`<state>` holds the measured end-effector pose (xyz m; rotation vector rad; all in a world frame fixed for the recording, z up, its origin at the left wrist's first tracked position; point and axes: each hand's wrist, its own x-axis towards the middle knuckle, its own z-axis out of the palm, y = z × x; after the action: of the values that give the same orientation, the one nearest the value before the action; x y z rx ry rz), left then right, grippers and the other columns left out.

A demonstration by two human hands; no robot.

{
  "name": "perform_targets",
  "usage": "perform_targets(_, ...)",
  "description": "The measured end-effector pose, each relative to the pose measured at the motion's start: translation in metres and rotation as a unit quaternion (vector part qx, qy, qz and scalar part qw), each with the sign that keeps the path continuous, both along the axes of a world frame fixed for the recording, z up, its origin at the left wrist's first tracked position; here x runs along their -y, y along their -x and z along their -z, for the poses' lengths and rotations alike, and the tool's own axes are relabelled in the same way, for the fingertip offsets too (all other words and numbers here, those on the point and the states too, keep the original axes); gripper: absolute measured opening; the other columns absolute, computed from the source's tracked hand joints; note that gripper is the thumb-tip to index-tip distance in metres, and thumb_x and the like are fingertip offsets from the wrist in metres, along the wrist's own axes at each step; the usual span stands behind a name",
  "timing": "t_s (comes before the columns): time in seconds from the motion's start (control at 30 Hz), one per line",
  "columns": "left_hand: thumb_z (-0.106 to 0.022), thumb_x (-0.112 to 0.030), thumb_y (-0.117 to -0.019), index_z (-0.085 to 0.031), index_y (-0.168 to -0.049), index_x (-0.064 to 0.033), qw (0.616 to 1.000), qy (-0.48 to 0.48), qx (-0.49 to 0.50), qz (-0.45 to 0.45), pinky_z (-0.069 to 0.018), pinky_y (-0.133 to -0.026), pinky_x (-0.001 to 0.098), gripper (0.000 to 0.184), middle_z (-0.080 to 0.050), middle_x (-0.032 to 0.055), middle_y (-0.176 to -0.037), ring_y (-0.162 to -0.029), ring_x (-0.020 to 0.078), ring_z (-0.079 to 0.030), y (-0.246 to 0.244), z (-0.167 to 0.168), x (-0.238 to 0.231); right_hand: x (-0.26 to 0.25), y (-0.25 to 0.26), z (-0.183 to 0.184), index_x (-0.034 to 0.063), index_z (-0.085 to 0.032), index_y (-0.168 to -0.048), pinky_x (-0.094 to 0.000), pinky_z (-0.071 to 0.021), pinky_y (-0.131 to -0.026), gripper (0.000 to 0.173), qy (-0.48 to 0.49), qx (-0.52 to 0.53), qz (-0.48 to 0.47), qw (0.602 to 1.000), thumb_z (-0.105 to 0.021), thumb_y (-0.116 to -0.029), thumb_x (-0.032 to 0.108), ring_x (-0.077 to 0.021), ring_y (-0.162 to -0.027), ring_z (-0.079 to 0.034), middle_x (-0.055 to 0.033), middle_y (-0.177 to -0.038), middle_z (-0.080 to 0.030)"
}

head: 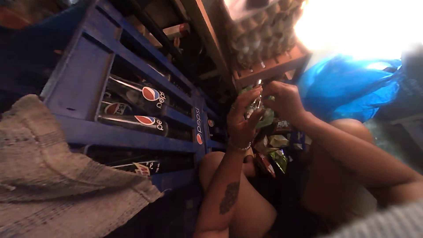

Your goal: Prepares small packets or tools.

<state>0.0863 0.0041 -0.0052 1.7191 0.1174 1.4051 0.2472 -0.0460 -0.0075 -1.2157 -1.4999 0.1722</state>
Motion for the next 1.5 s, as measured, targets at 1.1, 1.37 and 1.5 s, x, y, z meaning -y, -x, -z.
perform_targets(1.1,-0.040,-0.016,-0.1106,-0.073,-0.104,0.0006,0.988,0.155,-0.020,-0.015,-0.0615,-0.090,0.0396,0.038,-0.078,0.0137,-0.102,-0.098,0.0247,-0.076,0.018,-0.012,-0.022,0.012,0.005,-0.010,0.0035,-0.072,-0.092,-0.0223,-0.0534,-0.062,0.011,0.106,0.027,-0.062,0.992,-0.076,-0.0892,0.013,-0.0042,-0.065,-0.063,-0.0023,-0.076,-0.069)
perform_targets(1.37,-0.039,-0.018,-0.1109,-0.071,-0.111,0.0043,0.983,0.181,-0.034,0.014,-0.0611,-0.091,0.0415,0.039,-0.077,0.0157,-0.105,-0.100,0.0261,-0.075,0.021,-0.015,-0.023,0.011,0.003,-0.010,0.0038,-0.072,-0.092,-0.0237,-0.0533,-0.062,0.014,0.117,0.031,-0.065,0.991,-0.077,-0.0892,0.016,-0.0054,-0.065,-0.062,-0.0023,-0.076,-0.069)
perform_targets(1.5,-0.037,-0.020,-0.1117,-0.066,-0.121,0.0058,0.982,0.178,-0.035,0.043,-0.0594,-0.096,0.0420,0.040,-0.076,0.0148,-0.111,-0.106,0.0257,-0.073,0.021,-0.014,-0.023,0.011,0.001,-0.011,0.0036,-0.071,-0.092,-0.0213,-0.0533,-0.061,0.014,0.120,0.027,-0.058,0.991,-0.077,-0.0892,0.016,-0.0035,-0.064,-0.063,-0.0018,-0.076,-0.069)
